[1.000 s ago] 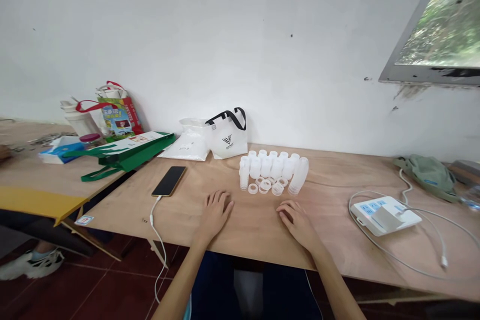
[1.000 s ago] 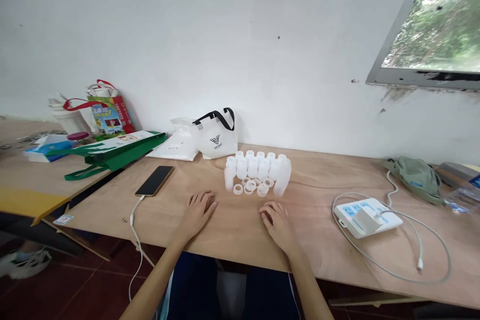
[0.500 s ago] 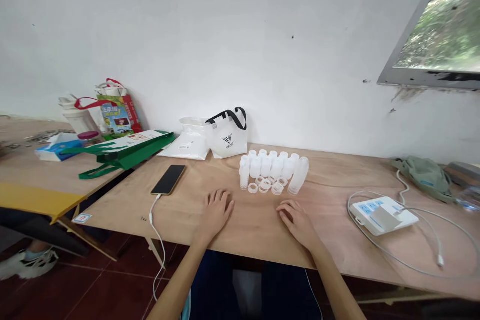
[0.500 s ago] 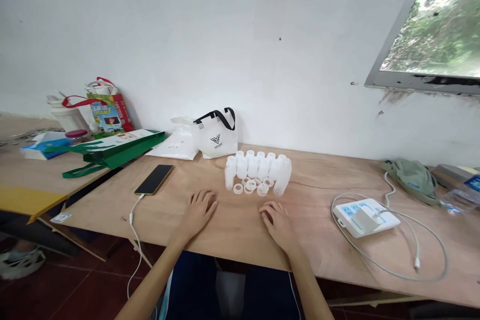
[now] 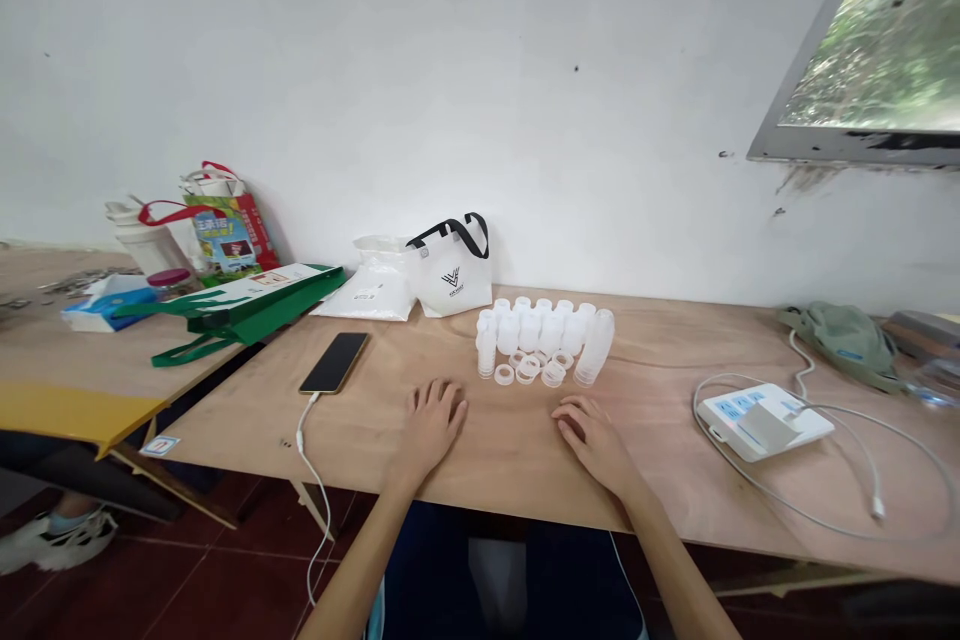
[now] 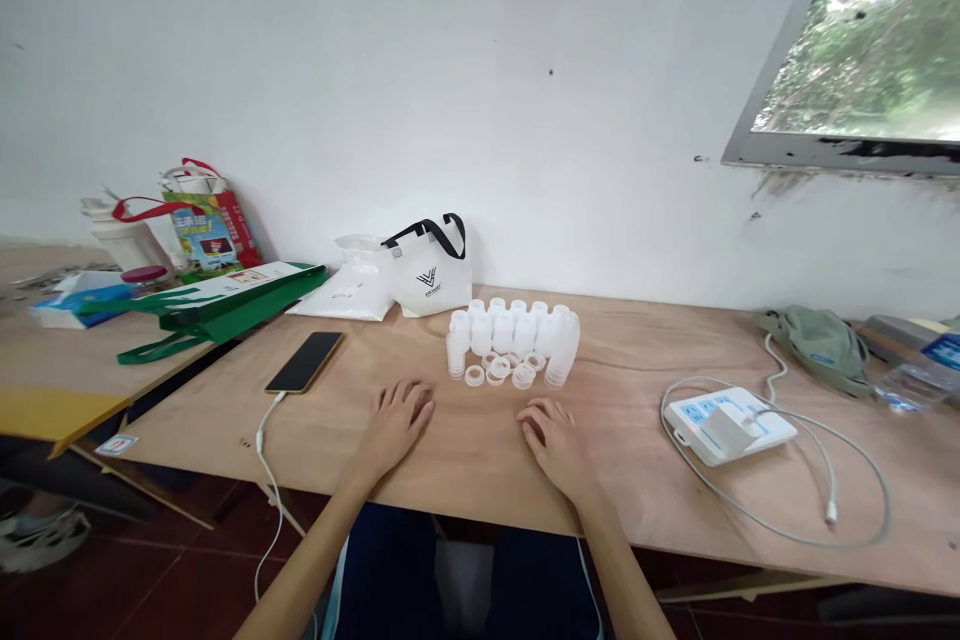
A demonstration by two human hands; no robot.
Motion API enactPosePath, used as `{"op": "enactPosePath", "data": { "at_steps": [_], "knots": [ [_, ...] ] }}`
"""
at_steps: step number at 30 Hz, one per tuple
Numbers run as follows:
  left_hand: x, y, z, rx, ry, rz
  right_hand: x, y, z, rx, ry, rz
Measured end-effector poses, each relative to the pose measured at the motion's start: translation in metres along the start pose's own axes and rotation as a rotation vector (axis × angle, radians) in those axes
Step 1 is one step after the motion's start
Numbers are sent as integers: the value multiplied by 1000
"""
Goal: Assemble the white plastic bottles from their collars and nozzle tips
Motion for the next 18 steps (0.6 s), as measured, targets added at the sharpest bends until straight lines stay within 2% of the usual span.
{"op": "enactPosePath", "data": {
  "at_steps": [7,18],
  "knots": [
    [4,4,-1,-64,-36,22,5,-6,-3,61,-44,-71],
    [10,6,1,-30,6,20,4,-5,-3,54,-25,-91]
  ]
}}
Point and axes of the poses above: each hand's wrist, its own z-axis towards the middle knuckle, its own x-axis out of the palm, y = z × x, the point moved 6 cm from there along z, towards the middle knuckle, and after that the axes turned 6 degrees about y, right-handed, at the moved point
